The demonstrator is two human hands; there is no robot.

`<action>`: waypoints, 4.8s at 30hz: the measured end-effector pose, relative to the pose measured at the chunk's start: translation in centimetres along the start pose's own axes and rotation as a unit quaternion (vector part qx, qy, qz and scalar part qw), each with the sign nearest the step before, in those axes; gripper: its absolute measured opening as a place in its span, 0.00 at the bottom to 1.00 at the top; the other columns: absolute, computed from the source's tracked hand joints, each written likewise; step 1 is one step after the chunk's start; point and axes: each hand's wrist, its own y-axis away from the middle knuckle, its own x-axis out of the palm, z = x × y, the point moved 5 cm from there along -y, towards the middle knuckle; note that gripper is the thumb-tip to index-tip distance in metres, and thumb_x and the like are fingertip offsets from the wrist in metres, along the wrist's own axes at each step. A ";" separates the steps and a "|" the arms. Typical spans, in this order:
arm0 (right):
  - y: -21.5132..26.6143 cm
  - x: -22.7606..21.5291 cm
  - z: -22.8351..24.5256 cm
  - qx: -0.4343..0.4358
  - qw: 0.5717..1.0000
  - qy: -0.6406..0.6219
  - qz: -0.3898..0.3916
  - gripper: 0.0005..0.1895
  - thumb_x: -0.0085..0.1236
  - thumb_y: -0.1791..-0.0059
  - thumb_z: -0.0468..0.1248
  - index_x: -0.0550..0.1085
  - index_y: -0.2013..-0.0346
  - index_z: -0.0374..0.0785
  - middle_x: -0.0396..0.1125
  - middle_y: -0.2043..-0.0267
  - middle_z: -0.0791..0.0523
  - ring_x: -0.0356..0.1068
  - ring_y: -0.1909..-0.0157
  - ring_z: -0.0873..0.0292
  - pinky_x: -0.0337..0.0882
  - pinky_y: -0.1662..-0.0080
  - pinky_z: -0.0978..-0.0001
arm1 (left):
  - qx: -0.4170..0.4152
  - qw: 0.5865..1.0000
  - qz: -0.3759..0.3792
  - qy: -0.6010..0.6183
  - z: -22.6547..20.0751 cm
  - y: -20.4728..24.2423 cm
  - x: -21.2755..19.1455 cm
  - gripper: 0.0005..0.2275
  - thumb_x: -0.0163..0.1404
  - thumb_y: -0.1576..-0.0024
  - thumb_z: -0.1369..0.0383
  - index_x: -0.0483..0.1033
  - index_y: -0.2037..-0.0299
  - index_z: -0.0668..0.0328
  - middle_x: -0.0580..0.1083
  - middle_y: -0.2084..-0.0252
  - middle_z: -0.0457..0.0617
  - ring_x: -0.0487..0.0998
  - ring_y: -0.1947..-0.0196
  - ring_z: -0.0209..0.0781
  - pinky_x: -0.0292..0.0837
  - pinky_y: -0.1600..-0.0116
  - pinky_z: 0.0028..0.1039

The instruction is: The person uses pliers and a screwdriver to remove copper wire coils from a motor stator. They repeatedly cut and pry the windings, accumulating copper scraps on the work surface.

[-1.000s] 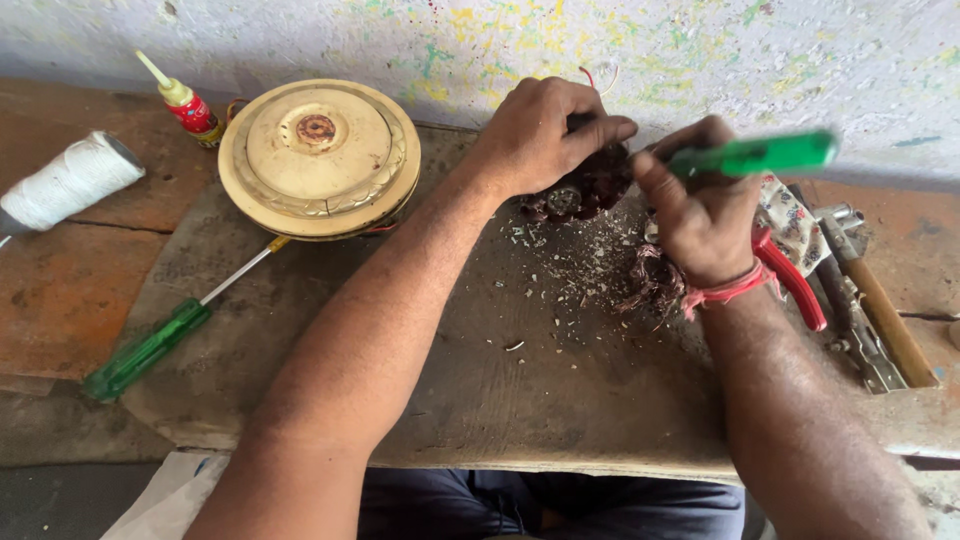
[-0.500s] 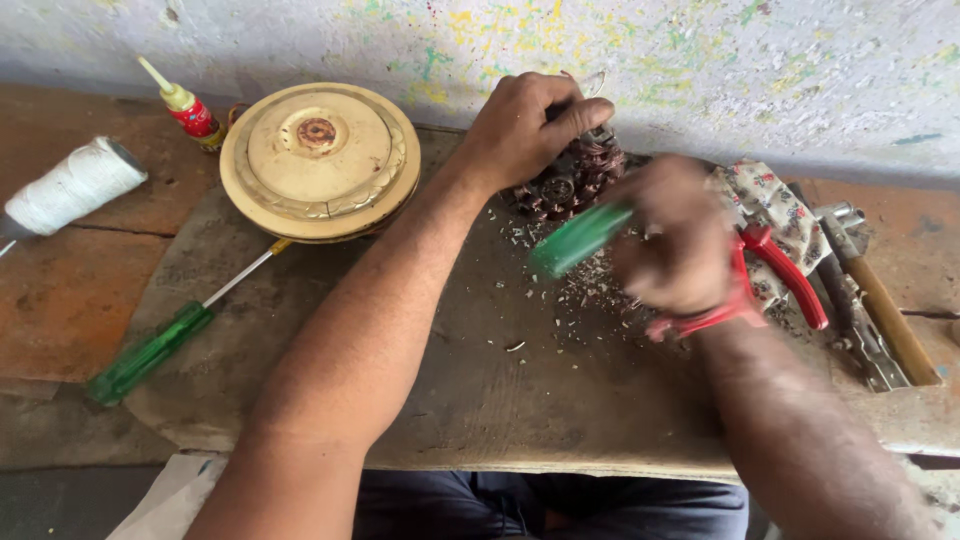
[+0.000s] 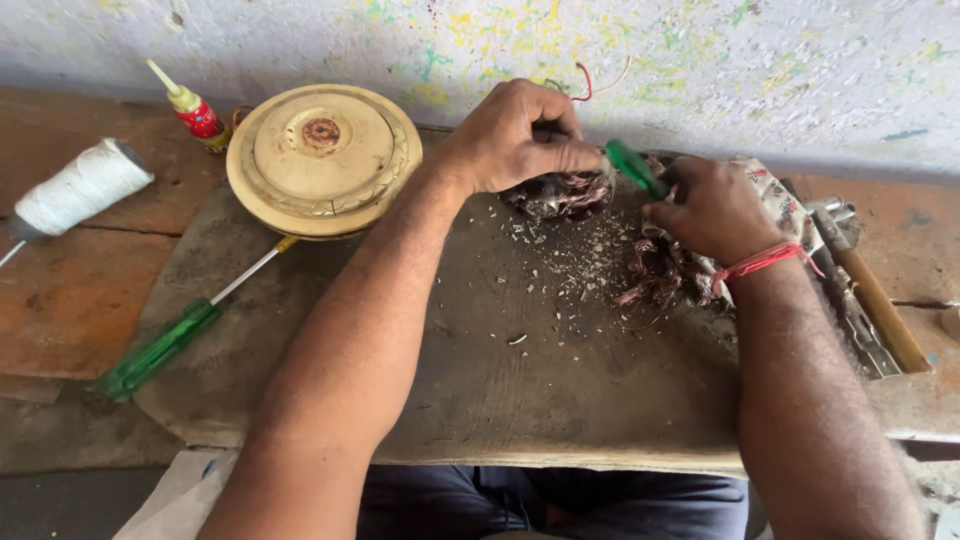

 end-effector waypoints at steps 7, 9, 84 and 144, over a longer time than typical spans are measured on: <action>0.0 -1.2 0.1 0.052 0.987 -0.130 -0.083 0.21 0.65 0.48 0.51 0.80 0.53 0.36 0.77 0.56 0.50 0.79 0.56 0.52 0.78 0.49 0.55 | -0.042 0.998 0.025 -0.031 -2.7 2.1 -1.2 0.10 0.59 0.41 0.58 0.83 0.61 0.56 0.81 0.65 0.46 0.81 0.66 0.37 0.78 0.58 0.33; 0.3 -1.2 0.0 0.038 0.974 -0.206 -0.088 0.23 0.65 0.48 0.53 0.79 0.51 0.36 0.77 0.55 0.50 0.79 0.53 0.53 0.77 0.47 0.56 | -0.082 0.993 0.028 -0.082 -2.4 1.8 -0.4 0.09 0.56 0.38 0.60 0.83 0.62 0.56 0.81 0.66 0.48 0.80 0.68 0.40 0.78 0.58 0.34; 13.2 -1.9 -0.7 0.178 0.949 -0.137 0.221 0.25 0.58 0.49 0.53 0.80 0.51 0.35 0.67 0.77 0.51 0.66 0.74 0.57 0.70 0.64 0.61 | -0.002 0.922 -0.240 -0.303 -2.0 1.6 3.0 0.33 0.68 0.55 0.58 0.66 0.43 0.65 0.70 0.59 0.60 0.73 0.59 0.51 0.76 0.60 0.43; 13.0 -0.4 4.1 0.203 0.947 -0.126 0.213 0.21 0.57 0.47 0.52 0.73 0.51 0.39 0.69 0.73 0.51 0.70 0.71 0.55 0.73 0.66 0.57 | 0.081 0.924 -0.218 -0.303 -3.5 1.9 4.4 0.36 0.68 0.59 0.58 0.66 0.43 0.67 0.66 0.55 0.58 0.68 0.54 0.51 0.71 0.52 0.44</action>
